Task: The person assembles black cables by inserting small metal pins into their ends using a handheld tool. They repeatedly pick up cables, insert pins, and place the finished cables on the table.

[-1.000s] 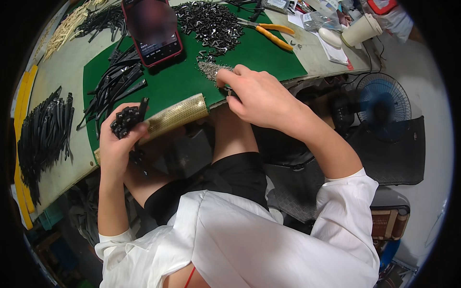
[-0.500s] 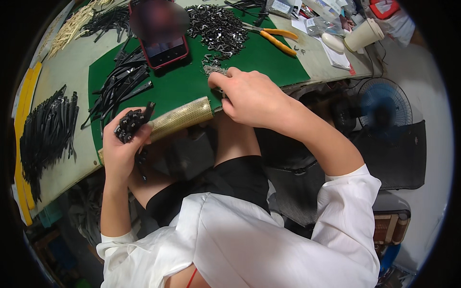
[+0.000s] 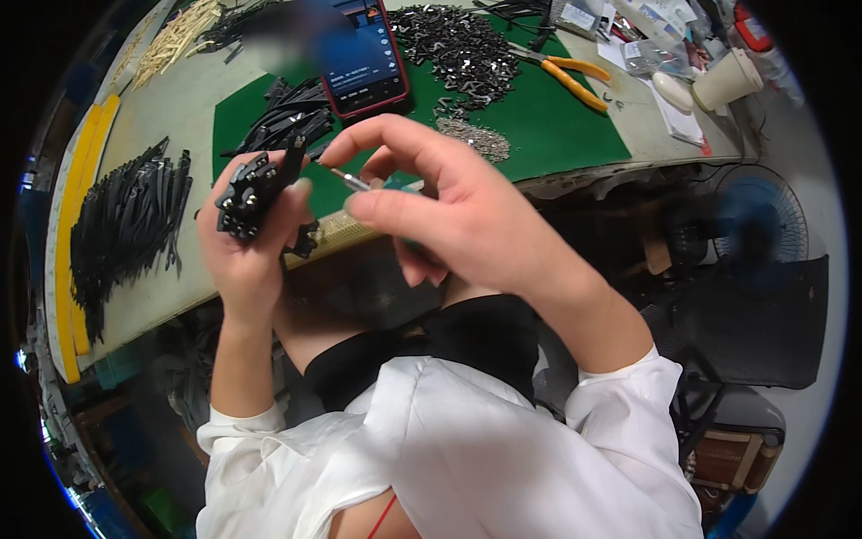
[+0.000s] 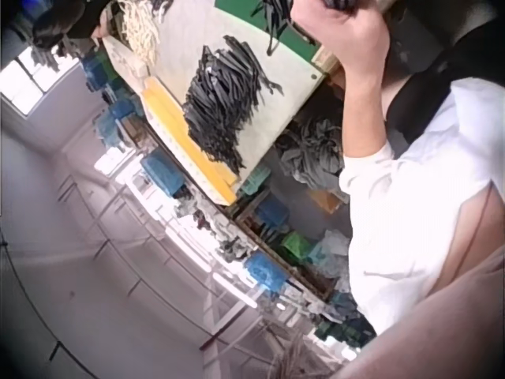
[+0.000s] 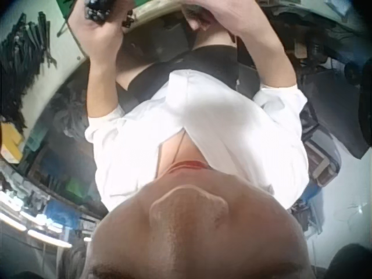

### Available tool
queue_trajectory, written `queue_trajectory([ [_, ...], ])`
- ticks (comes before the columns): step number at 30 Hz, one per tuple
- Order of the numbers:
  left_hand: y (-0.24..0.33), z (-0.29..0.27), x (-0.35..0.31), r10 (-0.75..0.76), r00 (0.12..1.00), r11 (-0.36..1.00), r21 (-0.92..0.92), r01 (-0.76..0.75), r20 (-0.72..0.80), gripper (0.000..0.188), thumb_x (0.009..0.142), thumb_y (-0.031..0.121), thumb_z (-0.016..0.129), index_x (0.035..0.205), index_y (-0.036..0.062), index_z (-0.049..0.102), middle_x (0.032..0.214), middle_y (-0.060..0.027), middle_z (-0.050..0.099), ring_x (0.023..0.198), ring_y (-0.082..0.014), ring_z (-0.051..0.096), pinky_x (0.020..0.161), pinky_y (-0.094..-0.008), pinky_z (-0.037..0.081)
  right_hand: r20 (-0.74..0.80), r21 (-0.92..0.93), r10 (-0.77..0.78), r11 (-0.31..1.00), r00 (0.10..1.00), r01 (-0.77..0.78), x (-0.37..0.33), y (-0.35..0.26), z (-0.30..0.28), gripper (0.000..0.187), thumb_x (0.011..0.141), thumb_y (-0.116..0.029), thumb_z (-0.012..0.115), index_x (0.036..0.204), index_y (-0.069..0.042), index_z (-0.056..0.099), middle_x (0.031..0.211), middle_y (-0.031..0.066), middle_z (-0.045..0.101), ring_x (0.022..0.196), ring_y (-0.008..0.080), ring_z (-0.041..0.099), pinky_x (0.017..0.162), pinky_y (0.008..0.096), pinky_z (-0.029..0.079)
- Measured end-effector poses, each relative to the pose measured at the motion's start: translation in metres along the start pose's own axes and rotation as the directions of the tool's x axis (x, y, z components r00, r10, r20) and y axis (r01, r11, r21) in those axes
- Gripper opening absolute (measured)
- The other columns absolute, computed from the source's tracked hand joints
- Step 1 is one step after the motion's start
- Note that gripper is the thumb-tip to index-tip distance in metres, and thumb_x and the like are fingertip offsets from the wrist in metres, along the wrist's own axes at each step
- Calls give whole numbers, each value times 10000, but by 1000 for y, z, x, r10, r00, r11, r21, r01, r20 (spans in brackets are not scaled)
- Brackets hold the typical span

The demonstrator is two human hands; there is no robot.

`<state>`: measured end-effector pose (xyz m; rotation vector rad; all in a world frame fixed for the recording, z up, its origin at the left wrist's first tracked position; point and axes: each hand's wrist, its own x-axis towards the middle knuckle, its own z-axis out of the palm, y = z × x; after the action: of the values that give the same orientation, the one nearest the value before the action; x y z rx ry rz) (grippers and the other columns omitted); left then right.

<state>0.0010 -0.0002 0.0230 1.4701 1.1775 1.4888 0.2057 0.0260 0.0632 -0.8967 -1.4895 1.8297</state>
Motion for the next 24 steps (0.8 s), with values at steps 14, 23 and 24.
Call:
queue_trajectory([
  [14,-11,-5,-5,598,785,592,570,-570,164,379,679,-43,679,1057,-45,658,823,-127,703,694,-230,702,654,-292,547,4,166,-10,986,1000,10,-2,10,22,277,1006,-179,516,1236,-30,475,894,53,590,514,24,502,459,171,398],
  [23,-16,-17,-2,501,815,559,610,-561,291,426,606,-17,706,1027,-44,648,820,-151,679,682,-300,674,595,-341,528,-85,-672,-526,657,846,341,13,46,33,370,931,-116,598,1235,5,425,771,158,645,630,307,659,519,392,489],
  [24,-20,-17,-1,504,812,536,630,-562,295,436,599,-3,721,1025,-43,640,804,-154,666,666,-311,660,560,-353,515,-66,-737,-539,594,840,323,15,51,33,411,910,-103,614,1256,7,421,783,164,640,624,321,651,531,398,484],
])
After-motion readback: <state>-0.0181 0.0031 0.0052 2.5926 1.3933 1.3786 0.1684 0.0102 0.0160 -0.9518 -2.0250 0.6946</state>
